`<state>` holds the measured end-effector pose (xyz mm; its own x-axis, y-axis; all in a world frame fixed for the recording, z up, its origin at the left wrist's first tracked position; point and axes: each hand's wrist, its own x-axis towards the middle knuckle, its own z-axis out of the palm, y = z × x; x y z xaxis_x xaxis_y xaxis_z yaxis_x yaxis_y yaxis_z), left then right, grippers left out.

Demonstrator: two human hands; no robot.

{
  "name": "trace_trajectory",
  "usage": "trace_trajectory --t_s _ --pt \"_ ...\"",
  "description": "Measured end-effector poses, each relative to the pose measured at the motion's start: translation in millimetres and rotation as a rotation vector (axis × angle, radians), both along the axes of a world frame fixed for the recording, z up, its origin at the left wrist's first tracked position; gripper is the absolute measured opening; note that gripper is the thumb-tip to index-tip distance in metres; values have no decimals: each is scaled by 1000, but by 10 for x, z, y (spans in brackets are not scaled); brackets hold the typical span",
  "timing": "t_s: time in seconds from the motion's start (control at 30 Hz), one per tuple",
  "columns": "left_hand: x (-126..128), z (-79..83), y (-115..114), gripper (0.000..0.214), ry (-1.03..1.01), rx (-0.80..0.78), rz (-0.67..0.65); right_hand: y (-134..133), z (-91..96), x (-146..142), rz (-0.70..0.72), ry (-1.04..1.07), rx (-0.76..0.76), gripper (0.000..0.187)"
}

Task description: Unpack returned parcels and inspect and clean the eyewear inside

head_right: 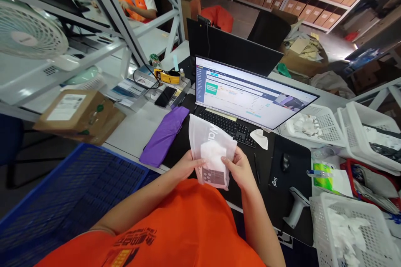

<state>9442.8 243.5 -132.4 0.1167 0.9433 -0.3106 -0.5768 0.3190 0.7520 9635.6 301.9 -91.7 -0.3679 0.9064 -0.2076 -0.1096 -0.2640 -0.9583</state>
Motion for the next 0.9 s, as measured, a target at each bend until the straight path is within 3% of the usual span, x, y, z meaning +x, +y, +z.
trace_trajectory --t_s 0.1,0.3,0.5,0.77,0.9 --pt "-26 30 35 40 87 0 63 1 29 -31 -1 -8 23 48" --pt "-90 128 36 36 187 -25 -15 120 26 -106 -267 45 13 35" --pt "-97 119 28 48 172 -29 -43 148 20 -162 -364 61 -57 31" --pt "-88 102 117 40 128 -77 64 182 26 -210 -382 94 -56 36" --pt "-57 63 229 43 29 -165 255 204 15 -166 -230 145 -85 50"
